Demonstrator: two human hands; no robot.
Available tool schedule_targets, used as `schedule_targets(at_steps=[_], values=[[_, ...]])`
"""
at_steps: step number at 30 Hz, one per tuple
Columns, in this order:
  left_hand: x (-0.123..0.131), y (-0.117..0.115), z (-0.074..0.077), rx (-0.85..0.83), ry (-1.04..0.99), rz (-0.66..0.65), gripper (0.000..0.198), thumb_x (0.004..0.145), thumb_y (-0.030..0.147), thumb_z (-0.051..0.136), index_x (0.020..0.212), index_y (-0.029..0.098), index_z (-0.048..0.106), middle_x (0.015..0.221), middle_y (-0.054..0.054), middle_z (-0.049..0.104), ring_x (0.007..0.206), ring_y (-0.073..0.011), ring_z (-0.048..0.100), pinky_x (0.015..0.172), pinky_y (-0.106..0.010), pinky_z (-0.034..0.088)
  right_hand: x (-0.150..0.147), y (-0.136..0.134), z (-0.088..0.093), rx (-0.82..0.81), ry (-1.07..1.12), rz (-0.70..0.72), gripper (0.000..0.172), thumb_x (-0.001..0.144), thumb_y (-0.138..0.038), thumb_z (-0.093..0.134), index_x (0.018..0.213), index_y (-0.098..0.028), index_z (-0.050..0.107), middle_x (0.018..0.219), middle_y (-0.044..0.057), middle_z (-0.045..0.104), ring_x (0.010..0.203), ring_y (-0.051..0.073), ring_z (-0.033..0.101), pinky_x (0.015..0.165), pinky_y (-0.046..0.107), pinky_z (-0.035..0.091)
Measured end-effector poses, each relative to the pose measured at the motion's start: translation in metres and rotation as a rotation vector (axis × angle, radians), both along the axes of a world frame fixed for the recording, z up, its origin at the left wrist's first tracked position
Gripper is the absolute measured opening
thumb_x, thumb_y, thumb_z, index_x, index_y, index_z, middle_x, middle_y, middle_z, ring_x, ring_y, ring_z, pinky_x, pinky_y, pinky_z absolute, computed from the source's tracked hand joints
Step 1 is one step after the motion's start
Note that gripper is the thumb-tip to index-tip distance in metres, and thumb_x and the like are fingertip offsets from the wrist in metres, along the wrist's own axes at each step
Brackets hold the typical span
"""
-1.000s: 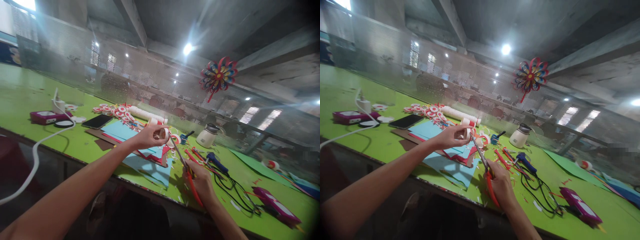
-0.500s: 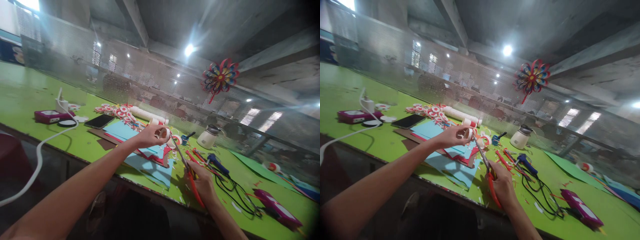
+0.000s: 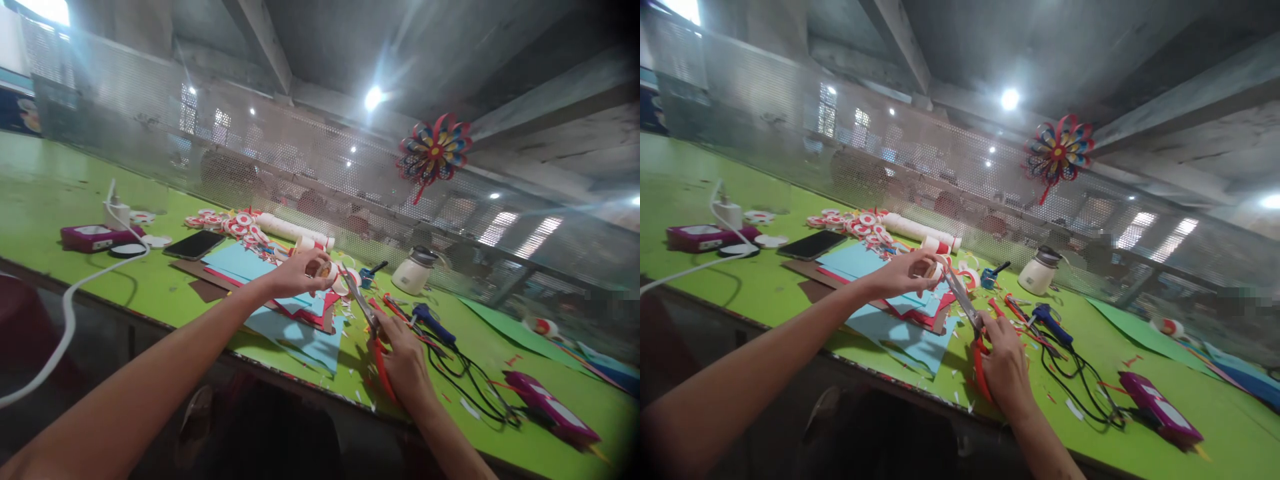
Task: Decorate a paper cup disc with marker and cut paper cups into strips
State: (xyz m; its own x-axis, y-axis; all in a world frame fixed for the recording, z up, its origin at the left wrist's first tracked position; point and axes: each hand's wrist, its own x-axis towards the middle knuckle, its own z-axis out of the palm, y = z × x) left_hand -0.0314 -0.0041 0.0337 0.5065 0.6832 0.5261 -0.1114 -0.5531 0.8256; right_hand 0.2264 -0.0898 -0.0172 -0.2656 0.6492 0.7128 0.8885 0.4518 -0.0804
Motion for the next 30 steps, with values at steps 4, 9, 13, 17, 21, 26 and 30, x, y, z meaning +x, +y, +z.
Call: schedule_targets(at_steps=[4, 9, 13, 17, 21, 26, 30], values=[[-0.001, -0.003, 0.001, 0.053, 0.035, 0.037, 0.045, 0.074, 0.034, 0.07, 0.11, 0.014, 0.051, 0.079, -0.002, 0.059, 0.068, -0.0135, 0.057, 0.056, -0.027, 0.051, -0.001, -0.001, 0.0, -0.003, -0.05, -0.044, 0.042, 0.082, -0.018, 0.05, 0.122, -0.009, 0.061, 0.086, 0.011, 0.058, 0.074, 0.025, 0.056, 0.066, 0.037, 0.049], [-0.003, -0.007, 0.004, 0.125, 0.075, 0.131, 0.046, 0.073, 0.038, 0.072, 0.108, 0.013, 0.054, 0.081, -0.002, 0.058, 0.074, -0.0135, 0.056, 0.066, -0.028, 0.048, -0.003, -0.003, 0.0, -0.011, -0.039, -0.059, 0.038, 0.083, -0.019, 0.051, 0.118, -0.012, 0.063, 0.083, 0.008, 0.059, 0.071, 0.023, 0.057, 0.065, 0.035, 0.048], [-0.003, -0.007, 0.004, 0.163, 0.123, 0.194, 0.045, 0.073, 0.036, 0.07, 0.11, 0.013, 0.057, 0.081, -0.002, 0.059, 0.072, -0.0125, 0.054, 0.066, -0.027, 0.046, -0.002, -0.002, -0.001, -0.015, -0.006, -0.047, 0.033, 0.084, -0.021, 0.052, 0.114, -0.013, 0.064, 0.085, 0.008, 0.062, 0.069, 0.021, 0.058, 0.067, 0.034, 0.049], [-0.002, -0.004, 0.004, 0.082, 0.083, 0.144, 0.049, 0.073, 0.035, 0.068, 0.114, 0.01, 0.058, 0.084, -0.006, 0.061, 0.071, -0.0136, 0.057, 0.062, -0.027, 0.047, 0.0, 0.0, -0.002, 0.012, 0.003, -0.038, 0.031, 0.086, -0.024, 0.051, 0.112, -0.015, 0.064, 0.092, 0.011, 0.067, 0.081, 0.024, 0.063, 0.074, 0.036, 0.051], [-0.006, -0.001, 0.008, -0.043, -0.028, 0.074, 0.057, 0.073, 0.036, 0.067, 0.121, 0.006, 0.057, 0.08, -0.006, 0.062, 0.063, -0.0138, 0.057, 0.057, -0.029, 0.046, 0.001, 0.002, -0.002, 0.052, 0.022, -0.005, 0.028, 0.084, -0.024, 0.051, 0.107, -0.017, 0.066, 0.095, 0.011, 0.069, 0.085, 0.024, 0.066, 0.076, 0.037, 0.052], [-0.019, -0.003, 0.013, -0.047, -0.046, 0.074, 0.052, 0.08, 0.034, 0.066, 0.127, 0.014, 0.059, 0.079, -0.004, 0.062, 0.062, -0.0097, 0.049, 0.058, -0.026, 0.038, 0.001, 0.001, -0.002, -0.014, -0.012, 0.051, 0.031, 0.083, -0.024, 0.052, 0.109, -0.018, 0.067, 0.091, 0.008, 0.07, 0.08, 0.022, 0.066, 0.073, 0.035, 0.054], [-0.024, -0.008, 0.015, -0.106, -0.065, -0.084, 0.053, 0.083, 0.039, 0.066, 0.13, 0.018, 0.054, 0.097, -0.008, 0.064, 0.069, -0.0112, 0.05, 0.055, -0.025, 0.034, 0.003, 0.001, -0.001, -0.088, -0.031, 0.144, 0.032, 0.083, -0.023, 0.054, 0.112, -0.017, 0.066, 0.092, 0.009, 0.07, 0.082, 0.022, 0.066, 0.071, 0.032, 0.054]])
